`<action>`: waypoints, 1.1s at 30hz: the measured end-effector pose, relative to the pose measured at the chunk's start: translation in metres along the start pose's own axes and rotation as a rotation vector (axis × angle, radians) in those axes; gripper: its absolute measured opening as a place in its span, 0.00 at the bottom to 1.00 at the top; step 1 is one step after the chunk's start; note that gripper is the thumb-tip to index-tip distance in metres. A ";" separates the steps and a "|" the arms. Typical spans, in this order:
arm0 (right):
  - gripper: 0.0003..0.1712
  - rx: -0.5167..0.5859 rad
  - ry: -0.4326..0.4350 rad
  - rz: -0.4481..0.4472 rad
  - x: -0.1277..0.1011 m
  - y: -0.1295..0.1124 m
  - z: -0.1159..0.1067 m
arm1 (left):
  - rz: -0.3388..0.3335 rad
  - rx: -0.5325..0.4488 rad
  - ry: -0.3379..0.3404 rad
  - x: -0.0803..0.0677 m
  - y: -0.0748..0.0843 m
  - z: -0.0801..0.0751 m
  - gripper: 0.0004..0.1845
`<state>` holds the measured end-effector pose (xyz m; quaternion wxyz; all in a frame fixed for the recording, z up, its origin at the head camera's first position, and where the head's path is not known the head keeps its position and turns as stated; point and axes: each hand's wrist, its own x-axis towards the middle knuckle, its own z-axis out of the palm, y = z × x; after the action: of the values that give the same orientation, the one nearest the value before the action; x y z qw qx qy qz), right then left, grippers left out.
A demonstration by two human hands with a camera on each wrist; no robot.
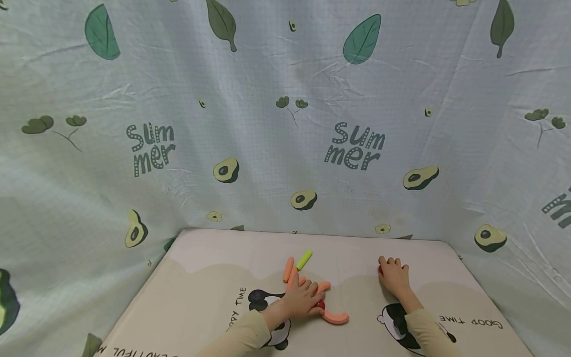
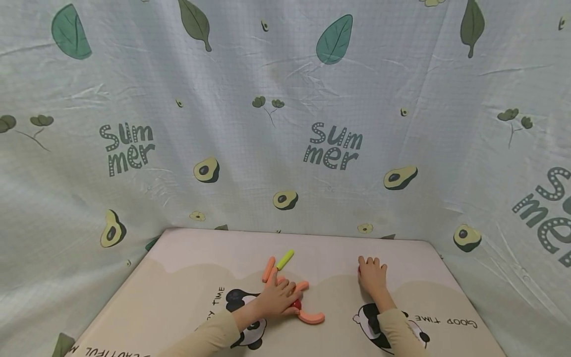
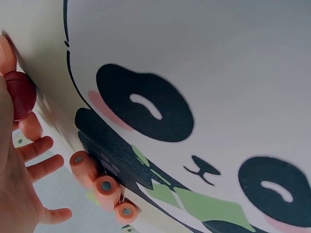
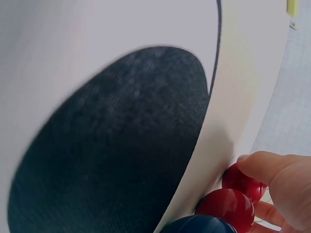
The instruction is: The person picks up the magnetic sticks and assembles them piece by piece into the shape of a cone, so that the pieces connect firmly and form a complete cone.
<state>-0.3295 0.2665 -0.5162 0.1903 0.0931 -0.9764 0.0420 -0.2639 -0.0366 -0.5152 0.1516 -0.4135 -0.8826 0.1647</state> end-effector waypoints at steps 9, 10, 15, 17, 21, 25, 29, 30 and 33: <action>0.18 -0.022 0.020 -0.023 -0.002 -0.002 -0.001 | 0.017 -0.033 0.072 -0.001 -0.002 0.003 0.25; 0.18 -0.023 0.023 -0.026 -0.002 -0.002 -0.001 | 0.018 -0.039 0.077 -0.001 -0.002 0.003 0.25; 0.17 -0.026 0.030 -0.034 -0.002 -0.001 -0.001 | 0.004 -0.012 0.095 0.001 -0.002 -0.002 0.23; 0.16 -0.022 0.030 -0.035 -0.003 -0.001 -0.001 | 0.001 0.016 0.103 0.003 -0.002 -0.002 0.24; 0.16 -0.011 0.033 -0.043 -0.004 -0.002 -0.001 | 0.007 0.034 0.089 0.004 -0.003 -0.005 0.27; 0.16 -0.006 0.036 -0.039 -0.005 -0.004 -0.002 | 0.016 0.016 0.085 0.003 -0.004 -0.006 0.30; 0.16 -0.006 0.043 -0.039 -0.006 -0.006 -0.003 | 0.022 0.013 0.095 0.003 -0.005 -0.007 0.32; 0.16 -0.008 0.047 -0.041 -0.006 -0.006 -0.003 | 0.022 0.014 0.096 0.003 -0.005 -0.006 0.33; 0.16 -0.011 0.062 -0.052 -0.006 -0.007 -0.003 | 0.024 0.024 0.107 0.003 -0.006 -0.006 0.33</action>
<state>-0.3215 0.2610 -0.5150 0.2219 0.1158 -0.9676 0.0345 -0.2668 -0.0368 -0.5068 0.2017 -0.4305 -0.8661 0.1546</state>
